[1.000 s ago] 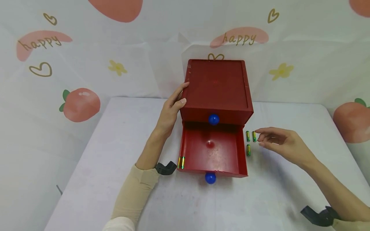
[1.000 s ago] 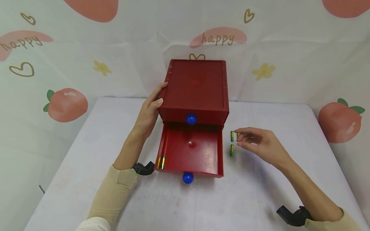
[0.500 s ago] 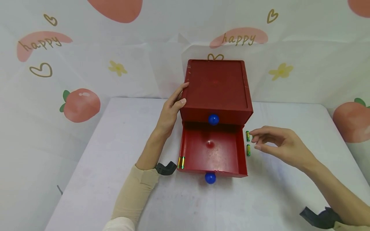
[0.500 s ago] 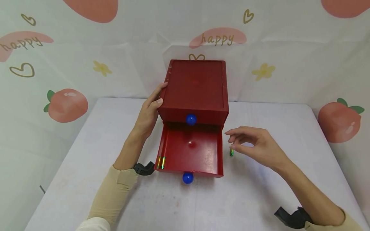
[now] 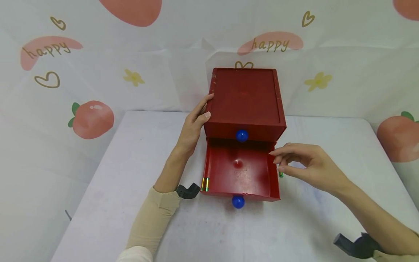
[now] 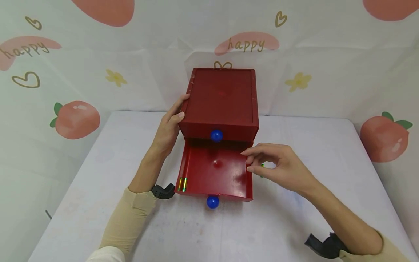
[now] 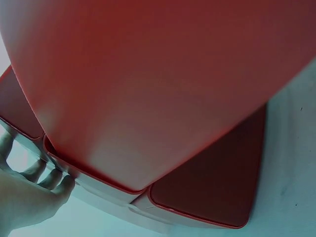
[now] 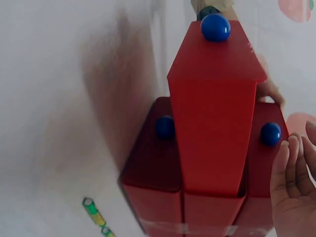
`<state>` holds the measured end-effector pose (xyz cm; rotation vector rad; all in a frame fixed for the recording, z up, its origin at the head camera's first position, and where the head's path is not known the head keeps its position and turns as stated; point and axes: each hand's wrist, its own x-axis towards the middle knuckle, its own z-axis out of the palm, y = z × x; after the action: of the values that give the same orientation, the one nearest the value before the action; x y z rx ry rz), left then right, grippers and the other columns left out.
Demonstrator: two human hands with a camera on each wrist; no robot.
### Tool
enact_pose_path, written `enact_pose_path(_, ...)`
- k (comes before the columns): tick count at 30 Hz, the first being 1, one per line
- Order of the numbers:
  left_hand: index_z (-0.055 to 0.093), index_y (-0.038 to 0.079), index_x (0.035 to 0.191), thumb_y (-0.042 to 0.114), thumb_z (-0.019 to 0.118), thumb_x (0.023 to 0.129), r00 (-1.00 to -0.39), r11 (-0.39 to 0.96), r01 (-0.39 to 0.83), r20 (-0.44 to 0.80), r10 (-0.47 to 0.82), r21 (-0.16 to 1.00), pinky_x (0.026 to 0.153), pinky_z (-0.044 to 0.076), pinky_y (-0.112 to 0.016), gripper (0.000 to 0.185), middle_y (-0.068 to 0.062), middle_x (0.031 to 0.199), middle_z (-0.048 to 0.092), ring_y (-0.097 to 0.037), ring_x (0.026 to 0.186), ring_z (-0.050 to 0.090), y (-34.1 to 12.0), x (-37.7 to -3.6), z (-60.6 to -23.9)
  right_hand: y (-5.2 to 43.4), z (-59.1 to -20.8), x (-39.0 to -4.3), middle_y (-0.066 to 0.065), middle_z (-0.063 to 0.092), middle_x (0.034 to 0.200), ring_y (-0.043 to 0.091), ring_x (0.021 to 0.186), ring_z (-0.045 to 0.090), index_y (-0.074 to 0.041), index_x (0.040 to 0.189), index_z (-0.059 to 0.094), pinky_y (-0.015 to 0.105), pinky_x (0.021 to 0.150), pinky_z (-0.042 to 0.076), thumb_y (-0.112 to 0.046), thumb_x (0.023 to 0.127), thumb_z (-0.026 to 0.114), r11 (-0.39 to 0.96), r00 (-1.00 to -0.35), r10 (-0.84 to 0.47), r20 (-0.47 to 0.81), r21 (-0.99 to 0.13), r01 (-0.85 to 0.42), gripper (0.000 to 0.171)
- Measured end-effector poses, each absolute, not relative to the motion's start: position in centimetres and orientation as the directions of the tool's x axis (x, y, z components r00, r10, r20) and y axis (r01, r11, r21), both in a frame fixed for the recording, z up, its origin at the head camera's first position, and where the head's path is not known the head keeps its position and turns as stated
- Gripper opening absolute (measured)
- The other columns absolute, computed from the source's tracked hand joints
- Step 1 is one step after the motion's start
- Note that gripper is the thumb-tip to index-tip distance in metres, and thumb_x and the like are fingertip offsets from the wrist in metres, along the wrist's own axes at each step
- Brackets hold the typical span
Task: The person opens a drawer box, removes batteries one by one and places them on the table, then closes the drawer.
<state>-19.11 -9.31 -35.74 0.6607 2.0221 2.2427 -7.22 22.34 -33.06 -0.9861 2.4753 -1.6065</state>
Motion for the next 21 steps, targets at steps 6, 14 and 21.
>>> enact_pose_path(6,0.042,0.017,0.152,0.024,0.045,0.101,-0.909,-0.138,0.238,0.270,0.316,0.961,0.118,0.023,-0.034,0.051,0.004,0.157,0.036,-0.011,0.143,0.032,-9.3,-19.1,-35.8,21.2,-32.7,-7.3,0.004,0.070,0.096,0.012,0.083,0.065,-0.010,0.118,0.068,0.020,0.072,0.055,0.016,0.077,0.074,0.249,-0.782,-0.543,0.307,-0.830,-0.499,0.048)
enact_pose_path(14,0.043,0.020,0.152,0.026,0.046,0.101,-0.912,-0.126,0.234,0.262,0.315,0.964,0.118,0.023,-0.035,0.051,0.006,0.156,0.036,-0.009,0.143,0.032,-9.4,-19.0,-35.8,19.5,-32.9,-7.4,0.000,0.071,0.095,0.012,0.084,0.065,-0.003,0.116,0.068,0.023,0.074,0.056,0.009,0.081,0.075,0.247,-0.778,-0.564,0.276,-0.843,-0.478,0.037)
enact_pose_path(21,0.043,0.021,0.152,0.025,0.045,0.101,-0.912,-0.116,0.237,0.262,0.314,0.964,0.118,0.023,-0.035,0.051,0.007,0.156,0.037,-0.010,0.143,0.032,-9.4,-18.9,-35.8,17.8,-32.8,-7.5,-0.003,0.071,0.096,0.012,0.083,0.064,-0.006,0.117,0.070,0.025,0.072,0.057,0.003,0.084,0.075,0.252,-0.766,-0.587,0.262,-0.840,-0.481,0.035)
